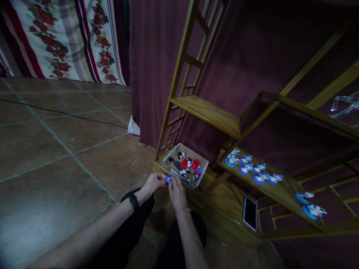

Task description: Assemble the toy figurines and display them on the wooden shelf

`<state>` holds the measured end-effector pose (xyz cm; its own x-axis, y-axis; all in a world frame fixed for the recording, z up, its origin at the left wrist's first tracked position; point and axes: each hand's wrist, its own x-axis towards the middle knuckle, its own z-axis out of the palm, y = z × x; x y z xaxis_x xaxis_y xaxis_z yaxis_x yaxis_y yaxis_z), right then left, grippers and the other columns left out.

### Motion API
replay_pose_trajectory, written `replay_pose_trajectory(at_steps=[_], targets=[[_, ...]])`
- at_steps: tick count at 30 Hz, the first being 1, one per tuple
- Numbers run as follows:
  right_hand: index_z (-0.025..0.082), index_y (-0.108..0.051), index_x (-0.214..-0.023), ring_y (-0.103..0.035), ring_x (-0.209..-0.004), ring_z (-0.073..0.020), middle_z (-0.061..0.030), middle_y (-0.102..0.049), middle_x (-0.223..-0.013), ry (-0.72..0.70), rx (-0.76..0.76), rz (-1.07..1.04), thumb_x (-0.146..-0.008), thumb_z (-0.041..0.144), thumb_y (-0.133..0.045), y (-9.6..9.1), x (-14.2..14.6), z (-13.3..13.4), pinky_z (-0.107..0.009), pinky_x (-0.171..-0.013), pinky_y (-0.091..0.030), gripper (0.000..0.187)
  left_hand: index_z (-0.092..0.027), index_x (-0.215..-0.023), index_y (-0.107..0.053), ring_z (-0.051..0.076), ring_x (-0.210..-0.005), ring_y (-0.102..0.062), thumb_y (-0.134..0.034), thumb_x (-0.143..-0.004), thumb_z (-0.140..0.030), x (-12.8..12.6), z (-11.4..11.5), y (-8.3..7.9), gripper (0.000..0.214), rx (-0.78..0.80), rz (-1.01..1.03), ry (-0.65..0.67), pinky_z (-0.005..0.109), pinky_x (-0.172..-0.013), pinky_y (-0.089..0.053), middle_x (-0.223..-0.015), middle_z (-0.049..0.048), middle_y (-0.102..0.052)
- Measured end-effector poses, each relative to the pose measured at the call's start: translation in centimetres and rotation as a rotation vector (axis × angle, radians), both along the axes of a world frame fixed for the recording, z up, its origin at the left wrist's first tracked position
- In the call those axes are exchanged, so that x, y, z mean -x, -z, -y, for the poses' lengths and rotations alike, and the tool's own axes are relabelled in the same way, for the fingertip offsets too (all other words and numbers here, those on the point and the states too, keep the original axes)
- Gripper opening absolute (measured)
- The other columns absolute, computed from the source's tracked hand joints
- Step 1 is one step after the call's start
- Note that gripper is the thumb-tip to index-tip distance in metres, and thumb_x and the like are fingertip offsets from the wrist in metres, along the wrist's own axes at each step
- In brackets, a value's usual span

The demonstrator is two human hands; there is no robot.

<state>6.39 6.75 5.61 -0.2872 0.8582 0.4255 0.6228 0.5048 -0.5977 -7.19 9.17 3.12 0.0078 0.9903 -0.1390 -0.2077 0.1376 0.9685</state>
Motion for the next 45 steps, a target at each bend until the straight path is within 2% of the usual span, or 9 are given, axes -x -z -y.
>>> replay_pose_trajectory(at_steps=[8,15,20,22,24,31,34,38,45], targets=[[0.021,-0.055,-0.099,-0.056,-0.093,-0.0188,-0.0065,-0.058,-0.096,0.080,-0.015,-0.013,-0.080,0.015,-0.043,0.6,-0.2,0.1,-0.032,-0.084,-0.044,0.023,-0.012,-0.057,-0.062,0.010,-0.047,-0.053,-0.069,-0.054,-0.012,-0.4,0.5,-0.6,0.007,-0.009,0.034,-0.020,0.022,-0.051,-0.044,-0.050,-0.0005,-0.060],[0.022,-0.056,-0.100,-0.056,-0.094,-0.0192,-0.0067,-0.057,-0.099,0.101,-0.013,-0.045,-0.078,0.017,-0.046,1.1,-0.3,0.0,-0.033,-0.082,-0.046,0.024,-0.011,-0.058,-0.061,0.010,-0.048,-0.057,-0.078,-0.049,-0.018,-0.2,0.4,-0.8,0.021,0.115,0.077,0.073,0.021,-0.052,-0.048,-0.051,0.0011,-0.061],[0.020,-0.047,-0.115,-0.060,-0.079,-0.0163,-0.0070,-0.060,-0.098,0.161,0.091,-0.271,-0.075,0.021,-0.050,1.8,-0.3,-0.6,-0.029,-0.069,-0.050,0.040,-0.009,-0.074,-0.063,0.015,-0.059,-0.064,-0.079,-0.051,-0.014,0.0,0.5,-1.1,0.029,0.215,0.256,0.087,0.026,-0.061,-0.053,-0.066,0.0065,-0.067],[0.018,-0.048,-0.114,-0.060,-0.072,-0.0146,-0.0057,-0.062,-0.093,0.176,0.157,-0.373,-0.074,0.023,-0.051,2.0,-0.4,-0.8,-0.029,-0.067,-0.050,0.040,-0.009,-0.080,-0.063,0.016,-0.064,-0.066,-0.077,-0.054,-0.009,0.1,0.6,-1.1,0.030,0.246,0.330,0.091,0.027,-0.064,-0.054,-0.073,0.0086,-0.068],[0.018,-0.053,-0.107,-0.061,-0.076,-0.0152,-0.0057,-0.063,-0.093,0.186,0.195,-0.457,-0.074,0.024,-0.051,2.2,-0.6,-0.9,-0.031,-0.072,-0.050,0.034,-0.008,-0.083,-0.063,0.017,-0.067,-0.066,-0.074,-0.057,-0.006,0.1,0.6,-1.1,0.029,0.261,0.375,0.103,0.027,-0.066,-0.054,-0.077,0.0103,-0.069],[0.018,-0.060,-0.093,-0.064,-0.081,-0.0182,-0.0046,-0.068,-0.089,0.014,0.366,-0.781,-0.067,0.028,-0.059,2.0,-0.5,-1.3,-0.036,-0.076,-0.050,0.028,-0.010,-0.085,-0.063,0.015,-0.067,-0.066,-0.073,-0.058,-0.003,0.1,0.6,-1.1,0.029,0.271,0.401,0.163,0.026,-0.067,-0.054,-0.078,0.0082,-0.069],[0.018,-0.060,-0.093,-0.064,-0.082,-0.0187,-0.0049,-0.069,-0.089,-0.015,0.380,-0.807,-0.063,0.027,-0.064,1.3,-0.8,-1.4,-0.037,-0.080,-0.049,0.032,-0.012,-0.088,-0.062,0.015,-0.070,-0.066,-0.074,-0.057,-0.005,0.2,0.7,-1.5,0.034,0.228,0.411,0.200,0.027,-0.070,-0.054,-0.080,0.0071,-0.068],[0.019,-0.059,-0.101,-0.063,-0.085,-0.0191,-0.0065,-0.067,-0.096,-0.063,0.379,-0.788,-0.066,0.028,-0.064,0.2,-1.5,-1.1,-0.038,-0.081,-0.048,0.037,-0.014,-0.090,-0.061,0.014,-0.072,-0.065,-0.076,-0.055,-0.009,0.2,1.1,-2.2,0.038,0.131,0.413,0.229,0.029,-0.074,-0.052,-0.081,0.0054,-0.068],[0.022,-0.060,-0.105,-0.060,-0.096,-0.0205,-0.0058,-0.065,-0.104,-0.113,0.395,-0.928,-0.071,0.029,-0.062,-0.8,-1.4,0.6,-0.039,-0.086,-0.047,0.034,-0.015,-0.087,-0.061,0.011,-0.072,-0.062,-0.074,-0.060,-0.013,0.2,2.0,-3.6,0.030,0.054,0.429,0.317,0.024,-0.073,-0.049,-0.083,0.0041,-0.067]])
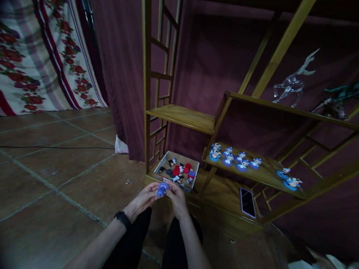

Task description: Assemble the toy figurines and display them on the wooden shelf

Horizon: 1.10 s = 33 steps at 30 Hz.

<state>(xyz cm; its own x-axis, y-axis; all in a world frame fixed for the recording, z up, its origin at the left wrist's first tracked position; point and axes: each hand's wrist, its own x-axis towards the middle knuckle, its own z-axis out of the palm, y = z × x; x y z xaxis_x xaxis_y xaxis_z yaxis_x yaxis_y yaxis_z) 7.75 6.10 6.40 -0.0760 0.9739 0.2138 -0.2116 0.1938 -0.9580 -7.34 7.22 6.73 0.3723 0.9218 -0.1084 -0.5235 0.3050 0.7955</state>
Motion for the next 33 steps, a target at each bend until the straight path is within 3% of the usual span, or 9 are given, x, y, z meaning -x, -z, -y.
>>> replay_pose_trajectory(at_steps=[8,13,18,22,26,33], targets=[[0.023,-0.064,-0.099,-0.061,-0.087,-0.0201,-0.0031,-0.067,-0.093,0.045,0.037,-0.006,-0.070,0.030,-0.062,-0.4,-0.2,0.6,-0.036,-0.080,-0.048,0.030,-0.015,-0.074,-0.057,0.008,-0.057,-0.058,-0.075,-0.058,-0.013,-0.6,0.0,0.0,0.024,-0.015,-0.029,-0.044,0.019,-0.060,-0.047,-0.070,0.0005,-0.065],[0.023,-0.066,-0.097,-0.060,-0.086,-0.0188,-0.0023,-0.068,-0.092,0.042,0.090,-0.068,-0.067,0.030,-0.065,-0.2,-0.3,-0.5,-0.033,-0.080,-0.046,0.031,-0.014,-0.076,-0.058,0.009,-0.060,-0.060,-0.075,-0.058,-0.010,-1.0,-0.7,0.3,0.025,0.004,-0.004,-0.072,0.020,-0.061,-0.049,-0.073,0.0016,-0.066],[0.021,-0.065,-0.096,-0.060,-0.092,-0.0197,-0.0032,-0.068,-0.095,0.071,0.225,-0.294,-0.060,0.025,-0.069,1.1,0.4,-1.8,-0.034,-0.086,-0.043,0.036,-0.013,-0.087,-0.062,0.012,-0.075,-0.064,-0.071,-0.063,-0.007,-1.2,-1.7,1.2,0.027,0.134,0.065,-0.045,0.025,-0.076,-0.051,-0.085,0.0055,-0.067],[0.018,-0.067,-0.086,-0.063,-0.080,-0.0187,-0.0040,-0.069,-0.084,0.104,0.424,-0.404,-0.056,0.018,-0.068,2.2,0.9,-1.9,-0.031,-0.077,-0.047,0.030,-0.009,-0.078,-0.063,0.011,-0.067,-0.064,-0.067,-0.067,-0.005,-1.4,-2.2,2.9,0.013,0.252,0.033,-0.058,0.020,-0.069,-0.053,-0.075,0.0067,-0.067],[0.017,-0.066,-0.085,-0.064,-0.072,-0.0164,-0.0025,-0.069,-0.075,0.179,0.517,-0.403,-0.054,0.016,-0.065,2.6,1.3,-1.6,-0.029,-0.071,-0.048,0.030,-0.008,-0.079,-0.064,0.012,-0.066,-0.065,-0.064,-0.068,-0.001,-1.5,-2.3,3.9,0.013,0.307,0.028,-0.082,0.021,-0.067,-0.054,-0.075,0.0076,-0.067],[0.020,-0.066,-0.091,-0.063,-0.084,-0.0184,-0.0029,-0.069,-0.092,0.116,0.461,-0.307,-0.056,0.021,-0.065,2.6,1.7,-1.0,-0.031,-0.075,-0.049,0.035,-0.007,-0.084,-0.065,0.013,-0.067,-0.066,-0.064,-0.068,0.000,-1.1,-2.1,3.5,0.018,0.292,0.033,-0.045,0.019,-0.065,-0.055,-0.077,0.0089,-0.068]])
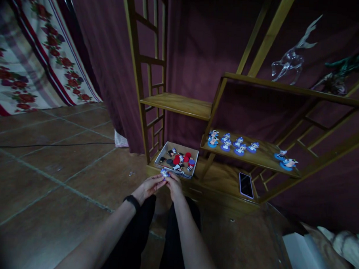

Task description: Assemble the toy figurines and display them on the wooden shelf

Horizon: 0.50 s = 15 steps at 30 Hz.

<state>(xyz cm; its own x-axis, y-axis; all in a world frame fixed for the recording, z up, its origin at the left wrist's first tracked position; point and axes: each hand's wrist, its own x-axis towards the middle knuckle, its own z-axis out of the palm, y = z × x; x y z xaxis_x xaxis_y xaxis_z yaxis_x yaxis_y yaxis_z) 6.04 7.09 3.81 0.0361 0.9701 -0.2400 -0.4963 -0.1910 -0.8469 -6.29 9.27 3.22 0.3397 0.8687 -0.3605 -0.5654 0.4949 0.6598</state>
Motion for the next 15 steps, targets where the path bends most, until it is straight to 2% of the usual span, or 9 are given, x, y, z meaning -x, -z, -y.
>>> replay_pose_trajectory(at_steps=[6,15], targets=[[0.022,-0.064,-0.099,-0.062,-0.091,-0.0221,-0.0029,-0.068,-0.098,-0.066,-0.145,0.220,-0.062,0.030,-0.063,0.6,0.0,-0.3,-0.036,-0.079,-0.048,0.038,-0.007,-0.078,-0.065,0.015,-0.066,-0.066,-0.068,-0.065,-0.003,0.2,0.1,-0.2,0.014,-0.027,-0.077,-0.008,0.023,-0.066,-0.055,-0.071,0.0084,-0.068],[0.021,-0.063,-0.099,-0.061,-0.093,-0.0213,-0.0032,-0.068,-0.099,0.036,-0.262,0.382,-0.062,0.026,-0.062,2.4,0.3,-1.3,-0.037,-0.088,-0.044,0.037,-0.008,-0.076,-0.067,0.014,-0.063,-0.064,-0.068,-0.062,0.000,-0.2,0.0,0.2,0.017,-0.077,-0.152,-0.058,0.024,-0.065,-0.054,-0.070,0.0079,-0.068]])
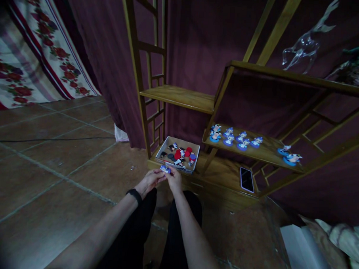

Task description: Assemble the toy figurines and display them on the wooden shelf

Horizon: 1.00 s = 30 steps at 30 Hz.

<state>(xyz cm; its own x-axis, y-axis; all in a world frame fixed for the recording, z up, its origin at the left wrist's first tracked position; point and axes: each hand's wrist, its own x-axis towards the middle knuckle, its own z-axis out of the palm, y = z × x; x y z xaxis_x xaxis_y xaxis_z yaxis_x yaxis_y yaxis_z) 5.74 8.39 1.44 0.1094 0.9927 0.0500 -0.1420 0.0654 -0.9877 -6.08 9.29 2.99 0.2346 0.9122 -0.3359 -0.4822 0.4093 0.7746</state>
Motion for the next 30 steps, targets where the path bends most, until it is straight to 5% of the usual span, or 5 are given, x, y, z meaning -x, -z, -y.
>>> replay_pose_trajectory(at_steps=[9,19,30], targets=[[0.024,-0.060,-0.108,-0.056,-0.104,-0.0214,-0.0026,-0.063,-0.110,0.040,-0.006,-0.164,-0.067,0.031,-0.059,-2.7,0.0,1.7,-0.036,-0.092,-0.041,0.041,-0.014,-0.094,-0.062,0.012,-0.076,-0.065,-0.067,-0.064,-0.001,0.0,0.4,-1.6,0.033,-0.106,0.111,0.054,0.023,-0.074,-0.052,-0.087,0.0057,-0.069],[0.022,-0.066,-0.096,-0.058,-0.092,-0.0198,-0.0016,-0.067,-0.095,0.049,-0.035,-0.209,-0.070,0.038,-0.058,-3.4,-0.7,2.5,-0.033,-0.085,-0.043,0.031,-0.017,-0.105,-0.058,0.015,-0.087,-0.064,-0.067,-0.065,-0.004,0.0,1.7,-3.2,0.044,-0.127,0.130,0.117,0.030,-0.084,-0.050,-0.101,0.0073,-0.066],[0.023,-0.064,-0.086,-0.056,-0.085,-0.0180,0.0007,-0.065,-0.084,0.000,-0.095,-0.013,-0.073,0.035,-0.056,-4.4,-1.2,3.0,-0.029,-0.083,-0.040,0.019,-0.013,-0.083,-0.063,0.007,-0.058,-0.059,-0.070,-0.066,-0.011,0.1,1.5,-2.6,0.019,-0.113,0.062,-0.015,0.017,-0.061,-0.049,-0.072,0.0017,-0.066]])
